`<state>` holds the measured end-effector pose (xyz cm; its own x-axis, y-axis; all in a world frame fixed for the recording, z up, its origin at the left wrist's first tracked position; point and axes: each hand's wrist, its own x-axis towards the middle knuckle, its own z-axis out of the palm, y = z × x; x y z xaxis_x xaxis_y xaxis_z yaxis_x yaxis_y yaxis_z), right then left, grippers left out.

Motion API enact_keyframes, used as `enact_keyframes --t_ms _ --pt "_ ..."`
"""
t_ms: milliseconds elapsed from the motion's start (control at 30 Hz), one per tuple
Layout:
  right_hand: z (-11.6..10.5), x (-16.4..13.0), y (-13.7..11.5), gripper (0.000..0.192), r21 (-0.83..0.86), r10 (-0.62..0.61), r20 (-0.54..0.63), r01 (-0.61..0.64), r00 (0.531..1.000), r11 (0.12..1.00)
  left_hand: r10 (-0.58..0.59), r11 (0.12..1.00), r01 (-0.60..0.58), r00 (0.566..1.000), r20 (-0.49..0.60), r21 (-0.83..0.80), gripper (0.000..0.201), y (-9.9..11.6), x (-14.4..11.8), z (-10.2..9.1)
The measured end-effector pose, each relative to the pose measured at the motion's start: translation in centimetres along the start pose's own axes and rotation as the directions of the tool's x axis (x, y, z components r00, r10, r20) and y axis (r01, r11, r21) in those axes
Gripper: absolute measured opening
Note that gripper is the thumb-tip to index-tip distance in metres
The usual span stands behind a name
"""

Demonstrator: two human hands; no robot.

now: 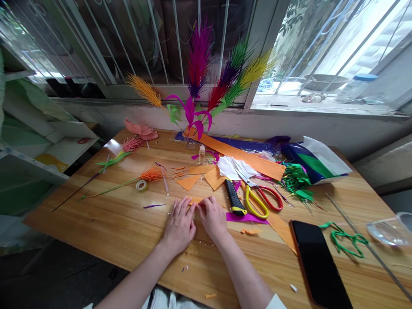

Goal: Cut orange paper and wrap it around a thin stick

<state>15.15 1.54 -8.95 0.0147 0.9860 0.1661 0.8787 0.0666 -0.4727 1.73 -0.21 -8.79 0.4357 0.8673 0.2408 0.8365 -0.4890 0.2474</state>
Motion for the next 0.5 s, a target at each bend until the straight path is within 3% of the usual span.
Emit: enact_keyframes --t_ms 300,500 --pt "0.00 -0.01 0.05 0.019 0.070 0.021 -0.008 -0.021 1.000 0.997 -0.016 1.000 0.013 0.996 0.086 0.028 0.062 0.11 0.57 0.28" --pt "0.04 0.07 0.11 0.015 0.037 0.007 0.030 -0.008 1.000 0.999 -0.020 1.000 0.019 0.998 0.054 0.004 0.063 0.06 0.63 0.33"
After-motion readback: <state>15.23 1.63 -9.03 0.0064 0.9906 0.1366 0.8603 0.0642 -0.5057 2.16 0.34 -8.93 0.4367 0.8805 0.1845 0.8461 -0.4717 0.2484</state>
